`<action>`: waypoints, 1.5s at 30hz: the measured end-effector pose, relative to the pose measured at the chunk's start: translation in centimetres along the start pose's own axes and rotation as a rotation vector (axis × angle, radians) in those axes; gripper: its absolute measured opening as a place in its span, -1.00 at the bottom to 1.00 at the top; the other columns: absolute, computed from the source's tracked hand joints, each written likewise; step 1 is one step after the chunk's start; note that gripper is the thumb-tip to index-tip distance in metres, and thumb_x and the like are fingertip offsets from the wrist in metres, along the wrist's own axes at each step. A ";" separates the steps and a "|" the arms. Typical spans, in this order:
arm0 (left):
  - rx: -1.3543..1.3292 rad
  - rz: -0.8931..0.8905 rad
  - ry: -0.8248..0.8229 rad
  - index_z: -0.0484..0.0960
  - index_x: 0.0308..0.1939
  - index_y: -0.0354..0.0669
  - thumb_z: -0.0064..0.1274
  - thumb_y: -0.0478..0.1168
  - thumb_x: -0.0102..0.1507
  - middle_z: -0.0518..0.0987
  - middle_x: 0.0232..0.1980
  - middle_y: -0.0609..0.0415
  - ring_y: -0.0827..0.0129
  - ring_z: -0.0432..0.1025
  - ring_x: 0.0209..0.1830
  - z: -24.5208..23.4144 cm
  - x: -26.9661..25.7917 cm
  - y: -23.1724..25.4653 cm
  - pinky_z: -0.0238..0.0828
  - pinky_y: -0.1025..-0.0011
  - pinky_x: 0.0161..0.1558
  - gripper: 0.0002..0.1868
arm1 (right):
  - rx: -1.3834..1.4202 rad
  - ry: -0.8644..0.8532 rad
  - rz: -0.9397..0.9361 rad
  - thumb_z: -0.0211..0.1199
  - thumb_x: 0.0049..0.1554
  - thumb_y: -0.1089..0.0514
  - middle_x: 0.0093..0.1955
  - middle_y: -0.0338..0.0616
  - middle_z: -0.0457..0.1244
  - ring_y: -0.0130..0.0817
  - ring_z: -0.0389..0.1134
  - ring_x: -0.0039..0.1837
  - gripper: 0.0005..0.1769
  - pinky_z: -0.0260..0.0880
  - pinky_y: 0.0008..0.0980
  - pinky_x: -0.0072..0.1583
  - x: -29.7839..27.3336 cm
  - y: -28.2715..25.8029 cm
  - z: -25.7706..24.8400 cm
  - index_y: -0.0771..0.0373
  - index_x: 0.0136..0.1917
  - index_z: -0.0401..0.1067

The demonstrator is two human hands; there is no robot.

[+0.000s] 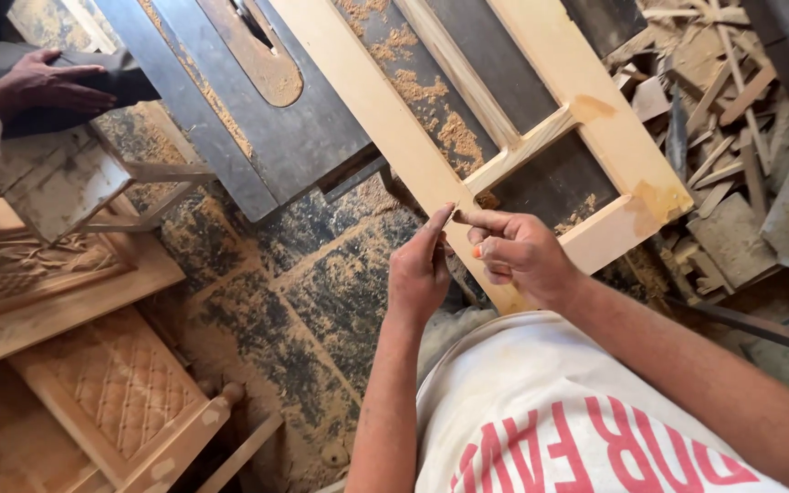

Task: Sanding the surface and edges of a wooden door frame in a workshop.

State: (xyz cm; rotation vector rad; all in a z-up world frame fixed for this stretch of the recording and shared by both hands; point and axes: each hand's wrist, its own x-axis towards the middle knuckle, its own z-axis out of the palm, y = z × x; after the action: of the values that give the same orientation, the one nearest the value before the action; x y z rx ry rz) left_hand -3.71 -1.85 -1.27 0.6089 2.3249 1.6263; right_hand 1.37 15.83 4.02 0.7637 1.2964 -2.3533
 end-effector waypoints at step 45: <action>-0.246 -0.367 0.099 0.53 0.32 -0.12 -0.24 -0.56 0.30 0.60 -0.28 0.11 0.48 0.64 -0.34 -1.4 -5.1 -5.5 0.70 0.51 -0.28 -0.45 | -1.005 0.420 -0.239 0.12 0.01 0.38 0.00 -0.20 0.30 -0.56 0.19 -0.27 -0.40 0.29 -0.55 -0.15 4.2 4.4 -4.6 0.25 0.34 0.47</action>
State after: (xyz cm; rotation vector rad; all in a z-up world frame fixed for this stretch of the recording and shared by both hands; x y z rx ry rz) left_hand -0.90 -6.99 -6.13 0.0460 2.0953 1.7505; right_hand 1.74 17.22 -3.45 0.7713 2.5229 -1.3446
